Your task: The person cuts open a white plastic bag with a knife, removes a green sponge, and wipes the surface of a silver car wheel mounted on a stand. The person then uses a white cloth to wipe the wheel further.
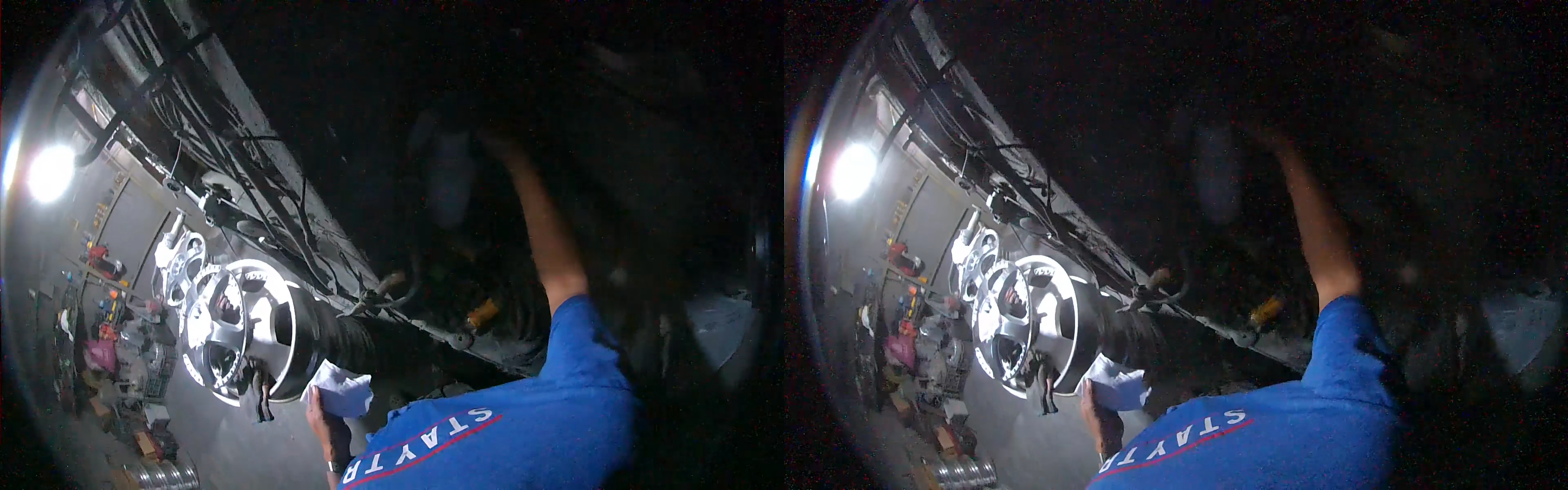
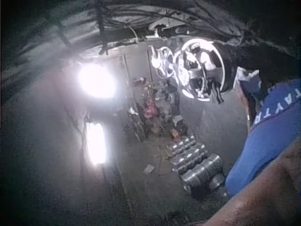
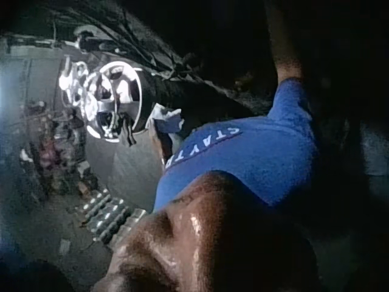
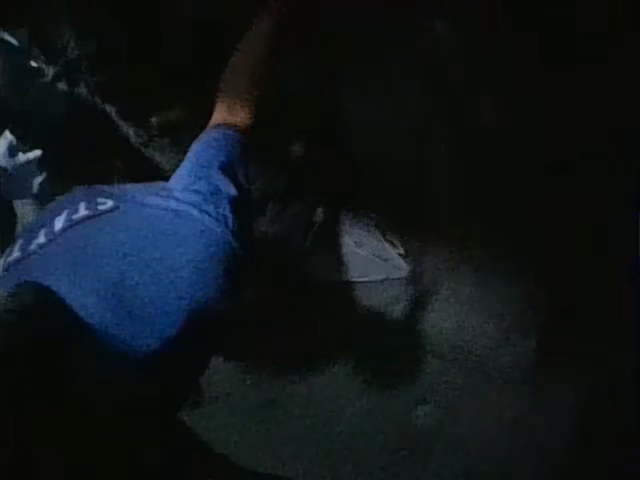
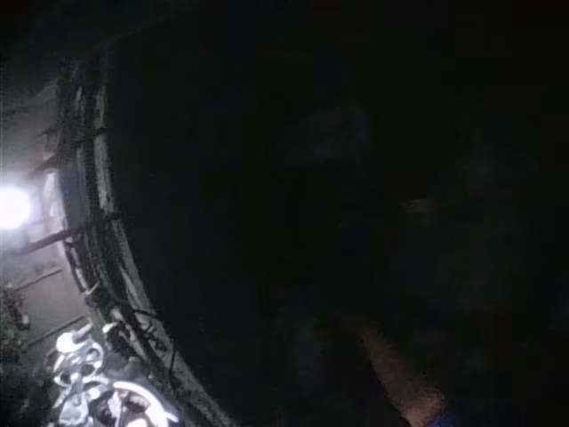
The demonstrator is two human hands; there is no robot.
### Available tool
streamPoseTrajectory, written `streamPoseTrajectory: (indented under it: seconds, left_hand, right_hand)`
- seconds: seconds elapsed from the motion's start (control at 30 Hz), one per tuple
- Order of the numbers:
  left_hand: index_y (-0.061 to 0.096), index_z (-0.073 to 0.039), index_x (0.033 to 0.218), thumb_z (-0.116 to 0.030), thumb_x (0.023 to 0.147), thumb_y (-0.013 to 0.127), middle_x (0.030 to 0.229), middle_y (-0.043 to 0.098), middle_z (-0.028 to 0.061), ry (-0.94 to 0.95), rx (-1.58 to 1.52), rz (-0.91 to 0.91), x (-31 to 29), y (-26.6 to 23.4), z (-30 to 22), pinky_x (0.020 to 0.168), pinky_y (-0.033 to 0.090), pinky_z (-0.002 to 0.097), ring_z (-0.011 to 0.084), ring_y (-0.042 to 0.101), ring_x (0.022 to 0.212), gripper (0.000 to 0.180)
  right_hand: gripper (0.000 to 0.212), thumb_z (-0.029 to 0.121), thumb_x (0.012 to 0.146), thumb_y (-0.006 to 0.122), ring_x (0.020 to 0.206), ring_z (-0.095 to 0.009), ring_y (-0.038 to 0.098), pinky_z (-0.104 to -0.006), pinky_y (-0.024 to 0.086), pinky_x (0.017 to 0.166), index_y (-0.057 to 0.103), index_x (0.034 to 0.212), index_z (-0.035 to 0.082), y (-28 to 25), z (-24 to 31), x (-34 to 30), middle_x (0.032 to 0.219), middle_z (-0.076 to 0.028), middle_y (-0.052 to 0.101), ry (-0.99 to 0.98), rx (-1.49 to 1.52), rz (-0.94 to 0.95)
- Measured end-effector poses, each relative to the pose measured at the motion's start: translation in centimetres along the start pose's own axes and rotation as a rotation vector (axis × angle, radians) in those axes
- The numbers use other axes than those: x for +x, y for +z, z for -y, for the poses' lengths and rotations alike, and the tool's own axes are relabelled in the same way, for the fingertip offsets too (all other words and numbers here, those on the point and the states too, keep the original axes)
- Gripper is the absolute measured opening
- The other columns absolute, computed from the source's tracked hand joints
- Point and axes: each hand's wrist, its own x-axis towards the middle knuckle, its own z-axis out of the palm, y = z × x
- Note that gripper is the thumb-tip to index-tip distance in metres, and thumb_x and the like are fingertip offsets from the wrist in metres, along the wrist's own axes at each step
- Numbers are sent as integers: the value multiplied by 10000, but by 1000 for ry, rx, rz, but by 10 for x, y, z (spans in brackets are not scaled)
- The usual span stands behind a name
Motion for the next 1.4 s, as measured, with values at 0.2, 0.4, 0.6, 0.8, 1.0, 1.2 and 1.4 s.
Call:
streamPoseTrajectory:
  seconds: [0.2,0.4,0.6,0.8,1.0,1.2,1.4]
  left_hand:
    - [619,61,1316,-448,1056,622,1190,666,130,-198,-225,-138,-17,6,-15,939,511,372,214,636,1062,572]
    - [685,45,1202,-473,1079,565,1087,708,103,-175,-295,-89,-32,-4,-38,881,520,341,186,673,968,546]
    - [679,47,1205,-478,1090,552,1107,717,112,-206,-402,-25,-30,-85,12,878,533,354,213,695,977,552]
    - [686,63,1189,-476,1091,549,1091,711,122,-284,-406,-18,-29,-192,35,870,538,356,199,695,960,564]
    - [672,61,1247,-369,1103,563,1156,716,123,-222,-450,-130,-33,-331,48,911,555,373,204,699,1035,467]
    - [676,50,1252,-323,1080,616,1198,723,97,-108,-613,-517,-55,-474,30,931,550,352,200,703,1053,415]
    - [652,70,1268,-317,1068,608,1242,704,142,-34,-800,-914,-98,-561,77,960,565,403,257,705,1104,438]
  right_hand:
    - [669,308,1011,680,1454,-299,460,-424,356,1232,444,1588,67,-17,-22,15,1590,-149,493,-47,47,-68]
    - [694,310,964,766,1394,-269,510,-418,387,1203,494,1555,68,-91,-40,36,1538,-132,547,-40,90,-172]
    - [497,233,947,799,1260,-205,612,-375,454,1104,655,1382,42,-172,88,-45,1352,-84,690,-119,197,-268]
    - [425,269,892,856,1125,-180,651,-376,464,1043,726,1230,46,-157,214,-181,1206,-48,733,-8,430,-276]
    - [499,249,866,842,1105,-216,659,-392,491,1004,685,1286,30,-39,309,-319,1242,-72,707,155,639,-154]
    - [703,299,811,815,1135,-338,673,-490,559,994,537,1375,-15,121,449,-408,1244,-218,689,-51,876,334]
    - [602,224,789,837,1024,-256,713,-404,569,961,577,1280,-7,305,604,-476,1160,-175,741,31,1064,667]
